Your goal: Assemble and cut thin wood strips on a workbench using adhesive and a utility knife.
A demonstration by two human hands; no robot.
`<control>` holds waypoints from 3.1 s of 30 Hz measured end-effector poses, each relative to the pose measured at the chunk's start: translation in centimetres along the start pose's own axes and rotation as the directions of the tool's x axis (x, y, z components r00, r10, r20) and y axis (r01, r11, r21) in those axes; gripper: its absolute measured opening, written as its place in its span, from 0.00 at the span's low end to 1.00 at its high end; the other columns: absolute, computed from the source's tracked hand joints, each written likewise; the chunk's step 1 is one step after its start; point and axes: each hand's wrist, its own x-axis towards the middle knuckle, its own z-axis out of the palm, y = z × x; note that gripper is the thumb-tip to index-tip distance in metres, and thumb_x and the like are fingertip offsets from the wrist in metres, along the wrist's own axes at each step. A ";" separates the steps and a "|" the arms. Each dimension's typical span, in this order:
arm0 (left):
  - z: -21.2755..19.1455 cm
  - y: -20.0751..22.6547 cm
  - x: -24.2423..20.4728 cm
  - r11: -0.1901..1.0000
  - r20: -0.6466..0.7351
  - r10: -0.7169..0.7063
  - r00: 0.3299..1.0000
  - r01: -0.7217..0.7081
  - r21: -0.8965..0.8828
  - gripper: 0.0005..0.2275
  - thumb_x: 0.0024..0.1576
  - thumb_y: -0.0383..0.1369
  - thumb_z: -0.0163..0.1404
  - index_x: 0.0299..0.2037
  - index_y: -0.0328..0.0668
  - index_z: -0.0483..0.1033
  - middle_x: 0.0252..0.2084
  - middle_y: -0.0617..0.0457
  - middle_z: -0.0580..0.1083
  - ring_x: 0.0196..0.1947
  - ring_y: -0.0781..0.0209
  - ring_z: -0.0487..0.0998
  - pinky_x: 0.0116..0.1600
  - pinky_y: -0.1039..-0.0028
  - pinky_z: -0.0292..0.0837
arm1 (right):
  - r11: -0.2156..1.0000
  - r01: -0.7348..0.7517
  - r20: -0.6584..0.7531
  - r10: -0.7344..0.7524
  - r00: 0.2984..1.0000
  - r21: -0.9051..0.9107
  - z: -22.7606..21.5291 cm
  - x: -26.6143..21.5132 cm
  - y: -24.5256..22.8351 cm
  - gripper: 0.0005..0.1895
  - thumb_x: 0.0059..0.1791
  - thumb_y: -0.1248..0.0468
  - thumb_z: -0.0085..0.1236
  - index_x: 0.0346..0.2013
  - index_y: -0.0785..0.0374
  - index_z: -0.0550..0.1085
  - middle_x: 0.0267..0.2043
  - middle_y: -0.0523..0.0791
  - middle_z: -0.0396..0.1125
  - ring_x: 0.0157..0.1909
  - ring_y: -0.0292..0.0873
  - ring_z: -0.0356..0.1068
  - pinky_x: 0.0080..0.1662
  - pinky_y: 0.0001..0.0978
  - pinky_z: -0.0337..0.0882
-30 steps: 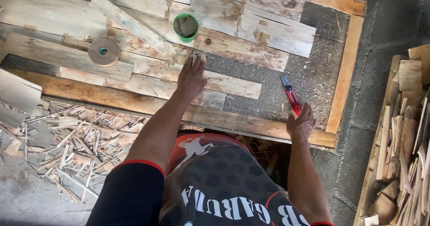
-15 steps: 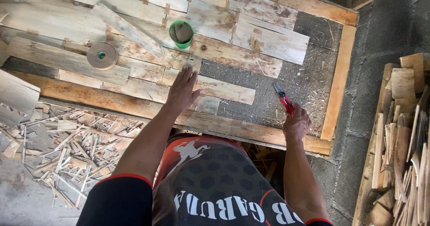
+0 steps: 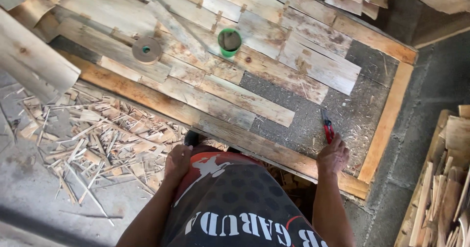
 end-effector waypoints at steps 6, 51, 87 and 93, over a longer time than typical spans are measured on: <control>2.5 -9.1 -5.5 0.743 0.355 -0.557 0.751 0.641 -0.193 0.31 0.57 0.59 0.48 0.46 0.32 0.82 0.44 0.39 0.82 0.45 0.49 0.82 0.51 0.64 0.75 | 0.994 0.029 -0.111 -0.018 0.994 0.106 2.0 0.2 1.1 0.31 0.49 0.68 0.51 0.68 0.62 0.59 0.61 0.57 0.65 0.59 0.64 0.66 0.58 0.57 0.66; -25.0 -5.9 57.8 0.679 -0.259 -0.526 0.810 0.217 -0.701 0.25 0.54 0.43 0.60 0.58 0.38 0.72 0.60 0.44 0.73 0.48 0.52 0.81 0.45 0.66 0.86 | 0.962 0.266 0.293 -0.238 0.926 -0.059 -1.1 -11.9 -36.5 0.23 0.57 0.55 0.42 0.68 0.53 0.60 0.59 0.45 0.69 0.54 0.47 0.70 0.56 0.41 0.70; -20.3 -22.0 74.9 0.666 -0.762 -0.379 0.526 0.726 0.170 0.27 0.40 0.34 0.60 0.45 0.38 0.56 0.43 0.45 0.66 0.40 0.53 0.77 0.43 0.66 0.80 | 0.965 0.257 0.210 -0.242 0.947 -0.051 -0.5 -10.9 -38.3 0.28 0.49 0.64 0.56 0.65 0.53 0.65 0.53 0.46 0.71 0.48 0.50 0.73 0.48 0.46 0.74; -23.9 -11.5 71.2 0.848 -0.558 -0.524 0.644 0.328 -0.417 0.07 0.59 0.28 0.58 0.38 0.32 0.73 0.36 0.50 0.77 0.34 0.60 0.81 0.44 0.68 0.83 | 0.967 0.255 0.161 -0.249 0.955 -0.018 -1.5 -11.4 -39.5 0.27 0.49 0.65 0.56 0.63 0.52 0.66 0.52 0.45 0.72 0.50 0.51 0.73 0.50 0.47 0.74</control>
